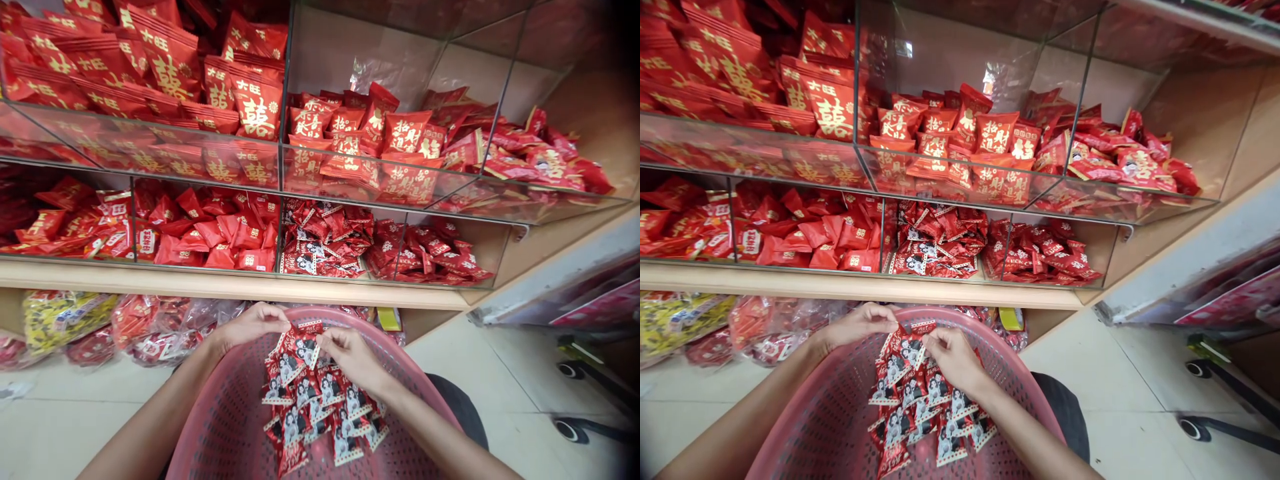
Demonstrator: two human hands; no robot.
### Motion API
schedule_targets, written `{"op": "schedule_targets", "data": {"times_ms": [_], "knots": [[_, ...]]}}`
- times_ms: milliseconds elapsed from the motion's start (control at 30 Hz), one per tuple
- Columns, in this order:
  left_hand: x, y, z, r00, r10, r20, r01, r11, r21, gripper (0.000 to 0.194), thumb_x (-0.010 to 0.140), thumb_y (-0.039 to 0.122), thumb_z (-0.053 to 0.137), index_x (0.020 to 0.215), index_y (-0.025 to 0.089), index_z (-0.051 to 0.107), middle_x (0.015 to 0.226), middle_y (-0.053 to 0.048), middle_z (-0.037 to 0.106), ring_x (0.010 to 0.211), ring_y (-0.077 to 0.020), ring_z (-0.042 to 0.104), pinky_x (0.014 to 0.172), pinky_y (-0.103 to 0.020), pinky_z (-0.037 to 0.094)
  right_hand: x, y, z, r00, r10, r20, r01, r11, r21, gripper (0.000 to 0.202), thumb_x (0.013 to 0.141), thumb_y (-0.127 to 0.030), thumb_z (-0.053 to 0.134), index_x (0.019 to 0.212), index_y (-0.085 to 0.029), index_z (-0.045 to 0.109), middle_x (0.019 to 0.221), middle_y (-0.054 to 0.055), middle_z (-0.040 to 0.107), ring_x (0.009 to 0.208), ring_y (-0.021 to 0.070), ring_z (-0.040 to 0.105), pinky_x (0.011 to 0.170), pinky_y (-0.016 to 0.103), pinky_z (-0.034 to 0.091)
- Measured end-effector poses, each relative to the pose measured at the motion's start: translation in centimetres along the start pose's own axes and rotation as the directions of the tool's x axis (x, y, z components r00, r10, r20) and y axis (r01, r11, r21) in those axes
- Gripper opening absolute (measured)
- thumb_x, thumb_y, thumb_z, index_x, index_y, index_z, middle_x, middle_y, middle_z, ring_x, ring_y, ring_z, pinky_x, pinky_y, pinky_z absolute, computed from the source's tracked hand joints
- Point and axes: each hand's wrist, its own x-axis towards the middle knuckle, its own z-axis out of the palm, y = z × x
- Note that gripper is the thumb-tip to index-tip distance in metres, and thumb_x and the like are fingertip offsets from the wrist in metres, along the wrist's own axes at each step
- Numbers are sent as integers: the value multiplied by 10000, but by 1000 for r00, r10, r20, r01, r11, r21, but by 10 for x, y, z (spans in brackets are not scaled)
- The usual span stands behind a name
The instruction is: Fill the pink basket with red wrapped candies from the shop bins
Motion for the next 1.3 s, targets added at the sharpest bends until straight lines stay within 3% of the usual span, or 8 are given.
{"op": "schedule_targets", "data": {"times_ms": [333, 567, 700, 833, 967, 1100, 1300], "knots": [[0, -1, 1, 1000, -6, -26, 5, 1000, -25, 187, 715, 327, 631, 685, 148, 676, 775, -15, 648, 826, -172, 556, 767, -243, 376, -8, -10, 5, 993, 66, -94, -61, 997, 54, 348, 800, -410, 489, 565, -165, 564, 541, -23, 525, 528, 106, 440, 549, 231, 344], [-2, 2, 2, 999, -46, 0, 45, 995, -86, 246, 733, 377, 622, 791, 144, 678, 867, -31, 660, 809, -162, 567, 761, -244, 401, -14, -20, 0, 975, 221, -18, -208, 940, 271, 307, 743, -468, 562, 706, -169, 622, 614, 4, 617, 565, 120, 539, 570, 246, 418], [-9, 14, 7, 994, -105, 4, 104, 975, -195, 326, 787, 421, 551, 964, 163, 644, 948, -46, 662, 833, -166, 582, 754, -258, 423, -28, -30, -12, 961, 273, -43, -244, 913, 327, 286, 719, -465, 600, 716, -180, 628, 653, 24, 649, 602, 134, 579, 619, 271, 449], [-12, 20, 10, 992, -123, 16, 123, 961, -248, 319, 784, 412, 561, 953, 154, 645, 965, -56, 664, 844, -169, 590, 772, -269, 427, -51, -35, -17, 938, 343, -48, -302, 878, 372, 296, 698, -474, 621, 681, -179, 607, 654, 22, 638, 611, 132, 579, 640, 273, 462], [-10, 18, 10, 990, -139, 24, 141, 956, -257, 315, 785, 421, 558, 941, 162, 645, 949, -46, 668, 830, -164, 593, 754, -261, 428, -74, -33, -15, 918, 397, -24, -358, 853, 380, 318, 665, -471, 646, 599, -175, 552, 612, -1, 577, 584, 115, 538, 623, 246, 457], [-10, 17, 10, 990, -141, 23, 143, 963, -228, 322, 784, 431, 554, 937, 163, 647, 939, -36, 663, 815, -160, 588, 737, -256, 420, -90, -24, -19, 907, 414, -71, -352, 842, 409, 290, 672, -382, 662, 553, -165, 509, 582, -27, 494, 578, 94, 471, 619, 217, 440], [-10, 17, 10, 989, -143, 20, 144, 966, -217, 333, 785, 441, 551, 948, 165, 642, 929, -35, 658, 797, -154, 577, 722, -247, 414, -101, -9, -34, 844, 528, -89, -398, 730, 556, 248, 654, -352, 692, 592, -166, 539, 647, -16, 514, 639, 100, 499, 718, 248, 470]]}}
